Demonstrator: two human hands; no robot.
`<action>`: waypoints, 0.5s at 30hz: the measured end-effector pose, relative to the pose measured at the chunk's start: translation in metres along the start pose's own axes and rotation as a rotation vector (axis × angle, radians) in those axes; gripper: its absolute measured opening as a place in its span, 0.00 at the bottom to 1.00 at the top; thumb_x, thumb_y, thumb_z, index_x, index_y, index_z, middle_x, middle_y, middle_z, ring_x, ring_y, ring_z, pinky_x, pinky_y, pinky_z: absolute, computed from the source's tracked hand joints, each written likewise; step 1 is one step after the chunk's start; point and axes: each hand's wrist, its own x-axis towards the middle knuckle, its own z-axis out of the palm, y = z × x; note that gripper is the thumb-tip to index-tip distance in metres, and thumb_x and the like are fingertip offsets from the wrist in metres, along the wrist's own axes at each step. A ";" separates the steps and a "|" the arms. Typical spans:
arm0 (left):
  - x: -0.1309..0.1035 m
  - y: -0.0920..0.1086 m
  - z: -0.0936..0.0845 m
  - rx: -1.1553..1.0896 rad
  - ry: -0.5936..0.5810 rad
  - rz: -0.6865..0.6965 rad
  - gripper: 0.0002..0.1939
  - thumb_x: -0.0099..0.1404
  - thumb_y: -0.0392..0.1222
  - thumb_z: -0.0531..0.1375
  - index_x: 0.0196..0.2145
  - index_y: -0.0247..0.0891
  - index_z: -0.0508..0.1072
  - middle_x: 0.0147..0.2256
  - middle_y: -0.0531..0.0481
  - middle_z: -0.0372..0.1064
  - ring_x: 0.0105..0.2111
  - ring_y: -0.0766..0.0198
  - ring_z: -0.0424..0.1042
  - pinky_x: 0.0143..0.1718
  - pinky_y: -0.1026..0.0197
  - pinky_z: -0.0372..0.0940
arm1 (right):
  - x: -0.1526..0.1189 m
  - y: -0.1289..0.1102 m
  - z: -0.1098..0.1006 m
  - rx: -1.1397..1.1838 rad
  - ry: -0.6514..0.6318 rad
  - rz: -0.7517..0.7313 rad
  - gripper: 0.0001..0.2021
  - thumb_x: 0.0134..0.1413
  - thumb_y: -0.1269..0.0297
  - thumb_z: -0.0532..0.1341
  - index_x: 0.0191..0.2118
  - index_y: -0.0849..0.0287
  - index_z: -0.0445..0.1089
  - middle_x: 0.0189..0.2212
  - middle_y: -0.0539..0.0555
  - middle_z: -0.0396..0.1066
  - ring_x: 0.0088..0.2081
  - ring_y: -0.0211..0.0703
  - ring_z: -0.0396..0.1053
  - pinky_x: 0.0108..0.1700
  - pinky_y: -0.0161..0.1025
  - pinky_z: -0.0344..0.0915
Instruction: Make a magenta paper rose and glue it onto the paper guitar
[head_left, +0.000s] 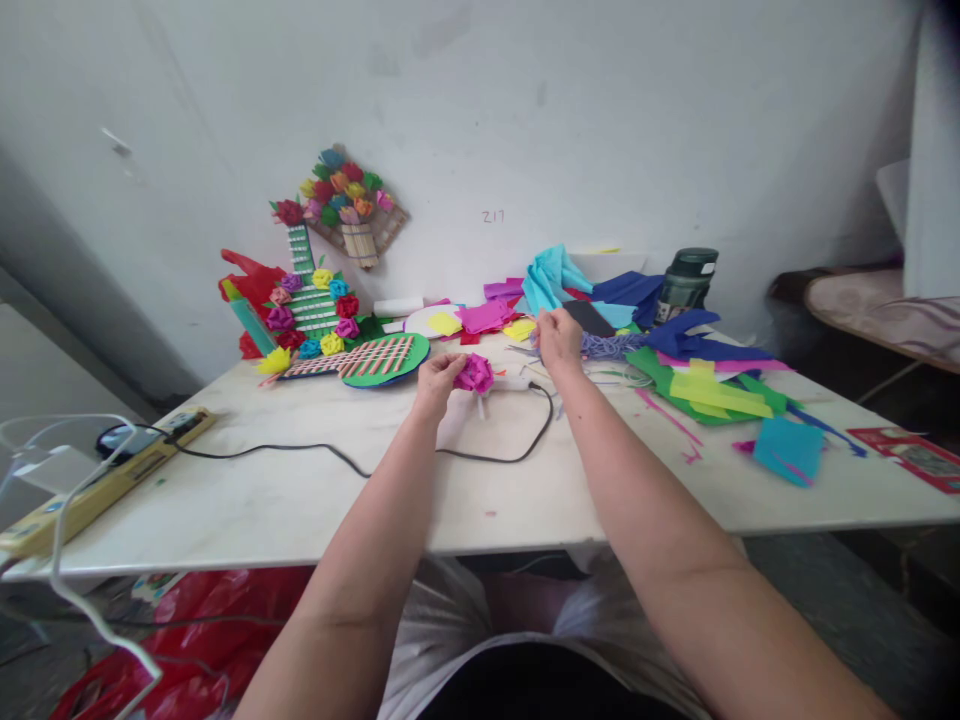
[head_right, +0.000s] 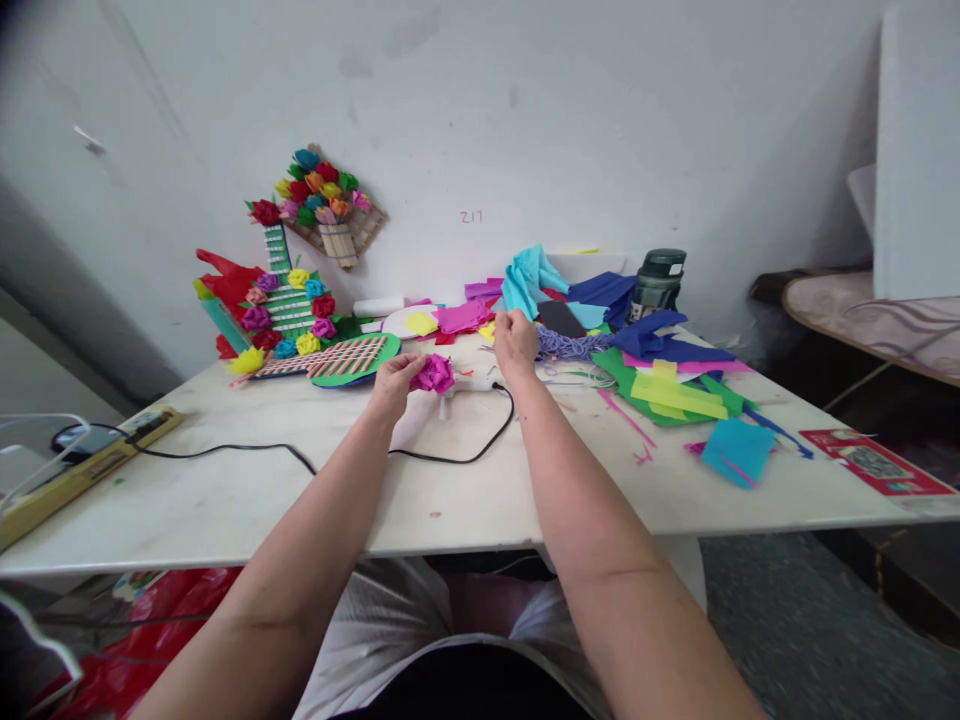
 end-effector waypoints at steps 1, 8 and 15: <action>0.000 0.000 0.000 0.004 -0.002 0.007 0.19 0.41 0.50 0.71 0.25 0.32 0.74 0.19 0.50 0.69 0.18 0.69 0.66 0.21 0.66 0.64 | 0.003 0.001 -0.004 -0.026 0.023 0.016 0.15 0.58 0.60 0.49 0.32 0.58 0.71 0.25 0.55 0.73 0.34 0.47 0.70 0.38 0.38 0.64; 0.002 -0.003 -0.001 0.034 0.045 0.031 0.19 0.46 0.51 0.69 0.24 0.32 0.72 0.18 0.51 0.67 0.16 0.70 0.64 0.19 0.66 0.62 | 0.007 0.004 -0.019 -0.018 0.051 0.028 0.12 0.45 0.72 0.53 0.33 0.60 0.73 0.30 0.55 0.75 0.34 0.46 0.71 0.40 0.40 0.65; 0.005 -0.003 -0.003 0.005 0.083 0.062 0.21 0.45 0.54 0.69 0.24 0.33 0.71 0.17 0.53 0.66 0.15 0.72 0.62 0.19 0.67 0.61 | -0.007 -0.016 -0.016 0.277 -0.411 0.093 0.08 0.47 0.67 0.56 0.24 0.61 0.71 0.16 0.48 0.65 0.18 0.35 0.59 0.22 0.33 0.57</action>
